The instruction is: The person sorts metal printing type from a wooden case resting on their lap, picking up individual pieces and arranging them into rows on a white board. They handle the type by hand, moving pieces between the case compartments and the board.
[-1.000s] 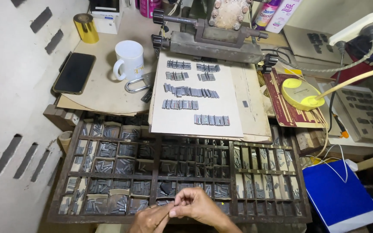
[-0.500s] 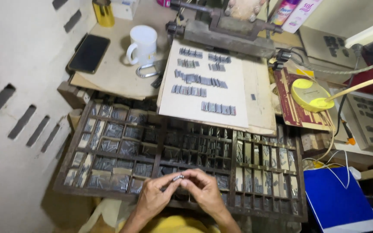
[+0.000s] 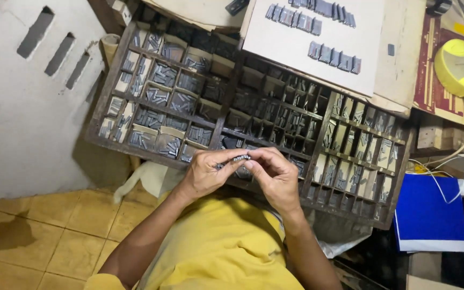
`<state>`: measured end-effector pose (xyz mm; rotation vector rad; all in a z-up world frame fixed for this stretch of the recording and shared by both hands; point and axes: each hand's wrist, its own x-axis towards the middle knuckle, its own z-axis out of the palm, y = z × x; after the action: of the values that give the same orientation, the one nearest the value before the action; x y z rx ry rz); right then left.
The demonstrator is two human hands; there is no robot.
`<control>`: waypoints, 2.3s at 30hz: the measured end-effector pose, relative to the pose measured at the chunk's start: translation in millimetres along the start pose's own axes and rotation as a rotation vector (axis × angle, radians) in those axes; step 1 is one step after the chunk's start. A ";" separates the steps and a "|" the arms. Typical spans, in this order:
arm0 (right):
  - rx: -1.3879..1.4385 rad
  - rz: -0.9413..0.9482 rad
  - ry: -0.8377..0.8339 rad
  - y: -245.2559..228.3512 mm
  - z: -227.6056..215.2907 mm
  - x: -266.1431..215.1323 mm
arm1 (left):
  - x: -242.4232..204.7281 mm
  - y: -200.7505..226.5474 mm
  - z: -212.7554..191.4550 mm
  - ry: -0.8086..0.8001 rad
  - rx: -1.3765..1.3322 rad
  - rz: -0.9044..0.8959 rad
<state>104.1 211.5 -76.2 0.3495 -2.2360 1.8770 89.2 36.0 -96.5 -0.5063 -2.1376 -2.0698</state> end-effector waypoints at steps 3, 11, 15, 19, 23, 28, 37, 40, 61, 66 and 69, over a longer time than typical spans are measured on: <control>-0.017 -0.006 -0.008 -1.0 1.4 -1.9 | -2.7 -4.0 -2.9 -0.011 -0.010 0.007; -0.019 -0.018 -0.025 9.7 4.6 -3.4 | -4.4 -3.4 -4.4 -0.008 -0.056 -0.029; 0.253 0.177 -0.017 41.4 -2.8 -10.9 | -17.1 -27.1 -1.5 -0.001 -0.100 -0.252; 0.108 0.320 -0.030 64.6 -3.1 4.5 | -21.9 -27.6 -21.2 0.114 -0.223 -0.522; -0.106 0.390 -0.092 49.0 16.7 61.4 | -30.1 -34.7 -38.1 0.170 -0.330 -0.727; -0.154 0.381 -0.041 83.9 58.9 140.3 | -35.9 -25.8 -44.1 0.231 -0.417 -0.749; -0.291 -0.168 0.022 39.4 53.4 73.0 | -38.1 -45.0 -56.9 0.289 -0.235 -0.570; -0.223 -0.188 0.022 29.9 41.5 52.6 | -32.5 -44.2 -48.1 0.272 -0.229 -0.549; -0.443 0.098 0.139 59.7 -33.6 -5.6 | -38.6 -18.1 -40.8 0.178 -0.070 -0.457; -0.413 0.049 0.200 72.9 -30.6 11.8 | -30.4 -11.3 -32.0 0.108 0.077 -0.281; -0.492 -0.068 0.175 50.9 -21.7 30.4 | -18.9 1.3 -29.8 0.087 0.127 -0.180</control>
<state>59.6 239.8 -111.0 0.1677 -2.4219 1.2108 103.0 3.6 -99.7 -0.2116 -2.3198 -1.9826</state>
